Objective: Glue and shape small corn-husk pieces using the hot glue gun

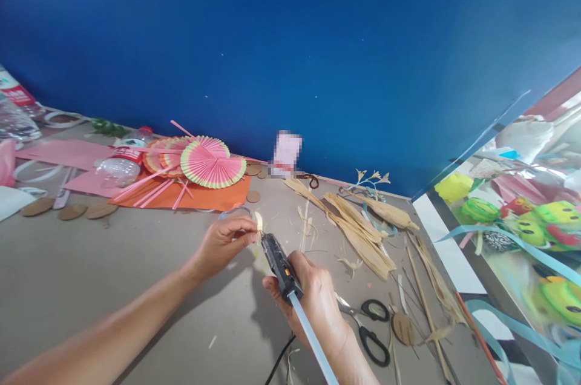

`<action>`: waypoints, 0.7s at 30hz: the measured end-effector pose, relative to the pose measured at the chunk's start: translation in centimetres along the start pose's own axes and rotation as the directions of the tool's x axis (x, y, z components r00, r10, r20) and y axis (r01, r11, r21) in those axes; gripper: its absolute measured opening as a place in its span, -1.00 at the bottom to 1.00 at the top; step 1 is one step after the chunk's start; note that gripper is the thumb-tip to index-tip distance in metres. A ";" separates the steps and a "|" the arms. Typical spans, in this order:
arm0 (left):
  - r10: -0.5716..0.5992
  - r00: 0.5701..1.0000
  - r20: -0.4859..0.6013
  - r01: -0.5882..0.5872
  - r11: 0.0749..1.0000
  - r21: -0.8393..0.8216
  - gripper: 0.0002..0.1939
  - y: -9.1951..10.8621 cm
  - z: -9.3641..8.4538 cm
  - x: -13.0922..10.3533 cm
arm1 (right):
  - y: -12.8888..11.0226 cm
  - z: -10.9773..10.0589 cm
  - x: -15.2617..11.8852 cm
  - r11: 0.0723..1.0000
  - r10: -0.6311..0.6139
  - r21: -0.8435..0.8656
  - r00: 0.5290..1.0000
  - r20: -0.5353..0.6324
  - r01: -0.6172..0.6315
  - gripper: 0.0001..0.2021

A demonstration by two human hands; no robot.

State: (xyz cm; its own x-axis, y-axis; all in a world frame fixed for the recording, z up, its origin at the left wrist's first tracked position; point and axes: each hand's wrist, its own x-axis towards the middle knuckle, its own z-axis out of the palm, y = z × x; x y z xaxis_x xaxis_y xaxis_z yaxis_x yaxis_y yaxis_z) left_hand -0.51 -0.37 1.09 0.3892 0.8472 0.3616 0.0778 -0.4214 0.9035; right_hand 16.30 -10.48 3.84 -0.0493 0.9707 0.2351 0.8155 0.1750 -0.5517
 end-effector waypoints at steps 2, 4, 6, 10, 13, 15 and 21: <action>-0.005 1.000 -0.006 0.005 1.000 0.006 -0.86 0.1 0.0 0.0 | 0.0 0.0 0.0 1.000 -0.004 -0.009 1.000 0.026 0.004 -0.73; -0.010 1.000 -0.006 0.010 1.000 0.012 -0.87 0.1 0.0 0.0 | 0.0 0.0 0.0 1.000 -0.005 -0.010 1.000 0.019 0.005 -0.73; -0.009 1.000 0.001 0.009 1.000 0.016 -0.88 0.0 0.0 0.0 | -0.1 0.1 0.0 1.000 0.003 -0.002 1.000 -0.014 -0.003 -0.72; -0.001 1.000 0.008 0.001 1.000 0.018 -0.87 0.0 -0.1 0.0 | -0.1 0.1 -0.1 1.000 0.021 0.006 0.999 -0.024 -0.021 -0.69; -0.005 1.000 0.005 0.005 1.000 0.018 -0.87 0.2 -0.1 0.0 | -0.1 0.1 -0.1 1.000 0.020 0.007 1.000 0.001 -0.020 -0.69; -0.003 1.000 0.001 0.003 1.000 0.012 -0.88 0.2 -0.1 0.0 | -0.1 0.0 -0.1 1.000 0.023 0.012 1.000 -0.001 -0.023 -0.69; -0.007 1.000 -0.015 0.007 1.000 -0.001 -0.89 0.3 -0.1 0.0 | -0.1 -0.2 -0.1 0.998 0.005 0.059 0.999 -0.039 -0.003 -0.72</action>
State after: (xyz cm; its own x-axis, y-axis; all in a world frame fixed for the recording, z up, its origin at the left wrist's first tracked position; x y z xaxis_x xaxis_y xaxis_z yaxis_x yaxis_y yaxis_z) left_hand -0.55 -0.46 1.37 0.3747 0.8550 0.3585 0.0792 -0.4148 0.9065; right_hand 16.38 -10.62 4.02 -0.0228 0.9644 0.2634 0.7798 0.1820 -0.5989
